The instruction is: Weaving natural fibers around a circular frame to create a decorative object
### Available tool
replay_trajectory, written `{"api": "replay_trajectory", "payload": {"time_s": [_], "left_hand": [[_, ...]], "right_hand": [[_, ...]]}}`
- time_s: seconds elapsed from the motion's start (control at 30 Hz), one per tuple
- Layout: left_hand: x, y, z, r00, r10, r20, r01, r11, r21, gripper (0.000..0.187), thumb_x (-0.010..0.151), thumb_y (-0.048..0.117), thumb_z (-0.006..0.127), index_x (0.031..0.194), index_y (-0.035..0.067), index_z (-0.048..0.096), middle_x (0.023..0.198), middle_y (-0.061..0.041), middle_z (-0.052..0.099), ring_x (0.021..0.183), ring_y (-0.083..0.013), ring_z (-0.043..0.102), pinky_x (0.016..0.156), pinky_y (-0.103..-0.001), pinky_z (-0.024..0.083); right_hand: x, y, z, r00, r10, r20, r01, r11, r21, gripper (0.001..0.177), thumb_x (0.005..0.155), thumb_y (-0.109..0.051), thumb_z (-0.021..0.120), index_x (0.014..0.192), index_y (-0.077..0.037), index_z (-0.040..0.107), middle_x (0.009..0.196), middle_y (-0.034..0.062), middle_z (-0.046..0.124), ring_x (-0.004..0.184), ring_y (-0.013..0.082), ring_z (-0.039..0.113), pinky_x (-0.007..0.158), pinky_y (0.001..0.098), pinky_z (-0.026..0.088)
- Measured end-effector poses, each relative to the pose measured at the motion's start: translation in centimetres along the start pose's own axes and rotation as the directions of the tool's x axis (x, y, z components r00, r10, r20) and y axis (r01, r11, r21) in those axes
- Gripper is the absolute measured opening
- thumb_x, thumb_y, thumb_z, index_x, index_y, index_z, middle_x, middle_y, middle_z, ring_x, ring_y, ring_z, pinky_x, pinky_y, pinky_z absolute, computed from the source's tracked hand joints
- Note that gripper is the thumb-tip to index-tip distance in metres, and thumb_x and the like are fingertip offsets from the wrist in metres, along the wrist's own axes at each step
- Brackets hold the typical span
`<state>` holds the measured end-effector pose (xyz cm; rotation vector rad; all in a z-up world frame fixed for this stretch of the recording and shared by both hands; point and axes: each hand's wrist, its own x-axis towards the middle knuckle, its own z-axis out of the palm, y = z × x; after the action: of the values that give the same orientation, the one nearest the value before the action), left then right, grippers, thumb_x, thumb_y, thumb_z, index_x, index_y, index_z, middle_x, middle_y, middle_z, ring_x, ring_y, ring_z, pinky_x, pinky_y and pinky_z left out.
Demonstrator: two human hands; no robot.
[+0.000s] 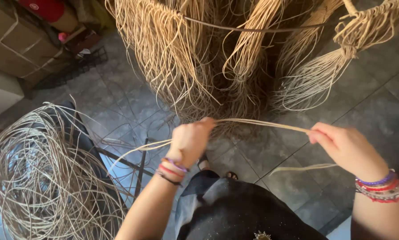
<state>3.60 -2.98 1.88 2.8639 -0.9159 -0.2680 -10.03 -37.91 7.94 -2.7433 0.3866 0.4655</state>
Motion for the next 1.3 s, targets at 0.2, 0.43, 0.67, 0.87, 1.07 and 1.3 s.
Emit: {"api": "replay_trajectory", "payload": {"time_s": [0.2,0.43,0.67,0.87,1.07,1.3], "left_hand": [[2.6,2.4,-3.1,0.905,0.339,-0.259,-0.399,0.886,-0.236,0.103,0.065,0.052,0.091,0.146,0.005,0.05,0.153,-0.022,0.049,0.139,-0.0398,0.048,0.108,-0.059,0.039],[5.0,1.0,-2.2,0.82,0.447,-0.359,-0.567,0.724,-0.393,0.019,0.101,0.033,0.058,0.091,0.017,0.063,0.078,0.004,0.065,0.06,-0.0129,0.063,0.05,-0.034,0.043],[8.1,-6.9,-2.8,0.889,0.441,-0.125,-0.456,0.825,-0.332,0.039,0.099,0.036,0.055,0.128,0.01,0.056,0.115,-0.014,0.059,0.101,-0.0329,0.055,0.084,-0.049,0.037],[9.2,0.1,2.3,0.82,0.52,-0.238,-0.571,0.759,-0.312,0.034,0.101,0.025,0.057,0.119,0.005,0.036,0.112,-0.015,0.046,0.088,-0.0286,0.05,0.073,-0.042,0.043],[9.8,-8.7,-1.6,0.904,0.403,-0.142,-0.425,0.879,-0.217,0.018,0.099,0.018,0.054,0.11,0.021,0.067,0.075,0.001,0.068,0.052,-0.0244,0.064,0.045,-0.041,0.05],[10.0,0.0,-6.6,0.92,0.391,-0.031,-0.35,0.781,-0.516,0.077,0.096,0.029,0.061,0.158,0.003,0.024,0.133,-0.031,0.056,0.069,-0.0438,0.074,0.046,-0.052,0.058]], "right_hand": [[3.2,-5.1,1.9,0.967,-0.255,0.011,0.255,0.967,0.002,0.021,0.099,-0.037,0.053,0.095,-0.029,0.071,0.063,-0.0051,0.071,0.056,0.0185,0.068,0.061,0.0384,0.05],[6.5,-7.0,0.4,0.933,-0.349,-0.082,0.352,0.936,0.016,0.017,0.1,-0.03,0.058,0.09,-0.02,0.069,0.06,-0.0014,0.065,0.051,0.016,0.063,0.055,0.0352,0.048],[9.0,-6.8,0.1,0.987,-0.161,-0.028,0.162,0.986,0.048,0.023,0.1,-0.034,0.053,0.088,-0.026,0.07,0.062,-0.0096,0.07,0.053,0.0098,0.066,0.06,0.0277,0.051],[10.0,-12.3,1.8,0.928,-0.368,-0.049,0.37,0.928,0.038,0.015,0.097,-0.033,0.061,0.097,-0.022,0.071,0.076,-0.0011,0.076,0.06,0.0192,0.072,0.06,0.0373,0.055],[10.9,-6.9,0.0,0.983,-0.177,0.045,0.174,0.982,0.074,0.023,0.1,-0.034,0.05,0.093,-0.029,0.071,0.061,-0.012,0.069,0.043,0.0039,0.058,0.05,0.0197,0.051],[13.2,-13.4,0.9,0.921,-0.382,0.076,0.382,0.924,0.015,0.02,0.1,-0.035,0.057,0.091,-0.02,0.068,0.076,0.0036,0.078,0.065,0.0227,0.074,0.06,0.0416,0.054]]}}
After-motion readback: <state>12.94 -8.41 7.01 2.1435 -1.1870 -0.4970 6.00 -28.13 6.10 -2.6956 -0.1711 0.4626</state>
